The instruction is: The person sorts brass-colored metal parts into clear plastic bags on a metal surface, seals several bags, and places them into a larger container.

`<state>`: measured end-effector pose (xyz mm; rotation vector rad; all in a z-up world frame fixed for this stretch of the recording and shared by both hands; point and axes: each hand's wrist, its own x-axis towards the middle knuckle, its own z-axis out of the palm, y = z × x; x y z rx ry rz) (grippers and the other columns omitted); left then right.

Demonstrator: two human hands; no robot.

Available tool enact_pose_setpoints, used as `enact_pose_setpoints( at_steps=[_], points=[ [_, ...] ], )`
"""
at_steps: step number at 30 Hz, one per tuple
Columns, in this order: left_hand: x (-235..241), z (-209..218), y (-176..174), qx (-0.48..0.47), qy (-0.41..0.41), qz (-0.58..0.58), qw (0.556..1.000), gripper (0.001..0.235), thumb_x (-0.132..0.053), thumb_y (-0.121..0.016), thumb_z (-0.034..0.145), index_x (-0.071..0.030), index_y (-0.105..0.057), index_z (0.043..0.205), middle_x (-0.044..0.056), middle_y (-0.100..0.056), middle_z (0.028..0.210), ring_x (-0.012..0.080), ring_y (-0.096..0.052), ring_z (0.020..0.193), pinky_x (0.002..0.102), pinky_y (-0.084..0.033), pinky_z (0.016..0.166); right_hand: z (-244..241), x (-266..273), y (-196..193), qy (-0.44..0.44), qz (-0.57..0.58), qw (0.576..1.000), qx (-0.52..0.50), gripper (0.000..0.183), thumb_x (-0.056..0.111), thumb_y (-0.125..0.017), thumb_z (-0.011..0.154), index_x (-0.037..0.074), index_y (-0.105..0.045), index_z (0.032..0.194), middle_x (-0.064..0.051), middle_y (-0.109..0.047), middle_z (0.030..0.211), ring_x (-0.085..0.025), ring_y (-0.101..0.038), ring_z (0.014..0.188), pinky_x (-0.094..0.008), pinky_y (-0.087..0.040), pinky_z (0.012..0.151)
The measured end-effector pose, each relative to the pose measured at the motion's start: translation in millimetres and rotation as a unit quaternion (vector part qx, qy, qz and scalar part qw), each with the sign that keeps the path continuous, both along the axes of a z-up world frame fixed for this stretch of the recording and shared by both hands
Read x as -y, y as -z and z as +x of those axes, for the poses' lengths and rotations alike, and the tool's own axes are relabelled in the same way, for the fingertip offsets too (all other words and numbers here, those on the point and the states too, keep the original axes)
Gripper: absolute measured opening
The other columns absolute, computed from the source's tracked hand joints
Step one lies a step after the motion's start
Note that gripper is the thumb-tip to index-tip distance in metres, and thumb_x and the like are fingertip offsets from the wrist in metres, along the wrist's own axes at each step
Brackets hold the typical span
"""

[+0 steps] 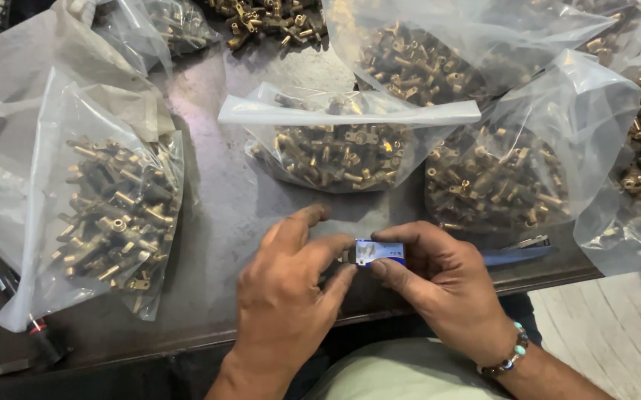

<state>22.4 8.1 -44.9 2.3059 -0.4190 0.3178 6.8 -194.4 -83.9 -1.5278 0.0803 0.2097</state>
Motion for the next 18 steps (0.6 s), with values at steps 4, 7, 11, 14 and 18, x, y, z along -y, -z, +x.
enact_pose_setpoints(
  at_steps=[4,7,11,14,18],
  points=[
    [0,-1,2,-0.003,0.009,0.001,1.000,0.031,-0.016,-0.084,0.074,-0.011,-0.076,0.104,0.014,-0.066,0.128,0.0349,-0.064,0.116,0.043,-0.054,0.091,1,0,0,-0.006,-0.010,1.000,0.003,0.024,0.002,-0.072,0.091,-0.001,-0.070,0.115,-0.004,-0.076,0.093,-0.007,-0.068,0.081,-0.024,-0.057,0.070],
    [1,-1,2,0.000,0.013,-0.001,1.000,0.031,-0.016,-0.083,0.074,-0.011,-0.075,0.104,0.014,-0.064,0.132,0.0353,-0.063,0.119,0.043,-0.053,0.093,2,1,-1,0.000,0.005,1.000,-0.012,0.024,0.003,-0.071,0.091,-0.001,-0.070,0.115,-0.005,-0.077,0.093,-0.008,-0.068,0.081,-0.025,-0.058,0.070],
    [-1,-1,1,-0.006,0.017,-0.010,1.000,0.032,-0.015,-0.083,0.073,-0.010,-0.075,0.103,0.016,-0.062,0.138,0.0364,-0.062,0.123,0.044,-0.052,0.096,0,2,1,-0.017,-0.006,1.000,0.009,0.025,0.003,-0.071,0.091,-0.001,-0.069,0.116,-0.004,-0.076,0.096,-0.007,-0.068,0.085,-0.024,-0.058,0.074],
    [-6,0,3,-0.016,0.031,-0.009,0.999,0.033,-0.016,-0.084,0.071,-0.011,-0.075,0.102,0.017,-0.062,0.137,0.0376,-0.061,0.124,0.044,-0.052,0.096,-1,2,5,-0.033,0.000,0.999,0.009,0.026,0.003,-0.072,0.092,-0.002,-0.070,0.118,-0.004,-0.075,0.097,-0.006,-0.067,0.086,-0.023,-0.056,0.074],
    [-8,1,5,-0.028,0.046,-0.008,0.999,0.033,-0.017,-0.084,0.071,-0.011,-0.075,0.103,0.016,-0.064,0.135,0.0370,-0.060,0.125,0.045,-0.050,0.098,0,4,4,-0.047,0.019,0.998,0.030,0.026,0.002,-0.071,0.093,-0.003,-0.069,0.119,-0.004,-0.074,0.099,-0.007,-0.067,0.089,-0.024,-0.057,0.076]
  ],
)
